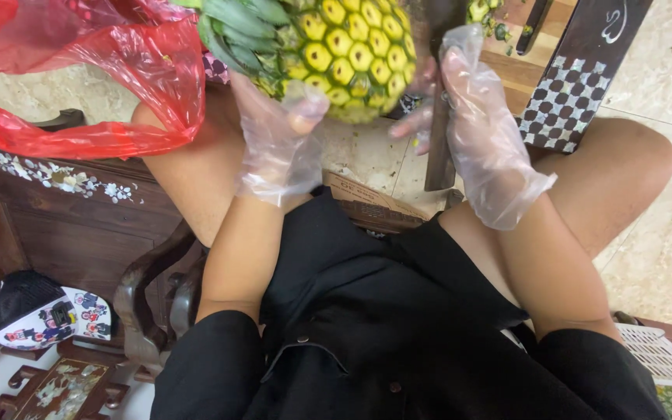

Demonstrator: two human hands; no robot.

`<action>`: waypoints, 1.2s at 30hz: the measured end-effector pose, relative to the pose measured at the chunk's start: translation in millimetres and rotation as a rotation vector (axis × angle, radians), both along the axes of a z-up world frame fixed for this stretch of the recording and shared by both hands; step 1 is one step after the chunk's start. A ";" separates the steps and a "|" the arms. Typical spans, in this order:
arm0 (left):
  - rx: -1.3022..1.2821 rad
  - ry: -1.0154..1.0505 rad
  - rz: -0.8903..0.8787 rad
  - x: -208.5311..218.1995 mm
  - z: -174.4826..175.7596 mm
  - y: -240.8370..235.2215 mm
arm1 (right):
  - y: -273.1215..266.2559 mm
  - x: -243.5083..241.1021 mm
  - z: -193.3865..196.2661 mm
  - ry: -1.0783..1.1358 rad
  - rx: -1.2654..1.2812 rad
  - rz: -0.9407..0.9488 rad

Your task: The person sits on a chair and peels pineapples one at a time with a knife, rotating each fruit to remove the eyes and skin. The removed peels and trimmings are dropped into a red plastic bag beside the cutting board, and finished pineapples are set aside.

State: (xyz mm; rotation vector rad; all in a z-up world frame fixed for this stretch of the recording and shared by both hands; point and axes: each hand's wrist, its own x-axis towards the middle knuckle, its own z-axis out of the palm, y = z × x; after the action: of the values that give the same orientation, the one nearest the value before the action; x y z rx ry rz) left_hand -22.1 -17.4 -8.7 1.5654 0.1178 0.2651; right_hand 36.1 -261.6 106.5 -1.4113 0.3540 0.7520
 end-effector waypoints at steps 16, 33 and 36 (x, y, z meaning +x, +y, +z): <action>0.008 -0.039 0.072 33.4 87.8 -11.4 | -27.8 -10.1 23.7 -0.546 -0.579 0.460; 0.683 -0.282 0.044 25.0 124.7 -18.9 | -17.3 -9.6 13.1 -0.541 -0.342 0.371; 0.609 -0.268 -0.019 32.2 139.7 -11.5 | -20.6 -7.6 17.2 -0.601 -0.378 0.373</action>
State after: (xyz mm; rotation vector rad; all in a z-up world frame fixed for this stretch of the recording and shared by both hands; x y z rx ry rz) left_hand 10.1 -28.9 131.1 2.1125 -0.2075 0.5270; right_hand 28.5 -282.2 123.7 -2.0128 -0.2593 0.5313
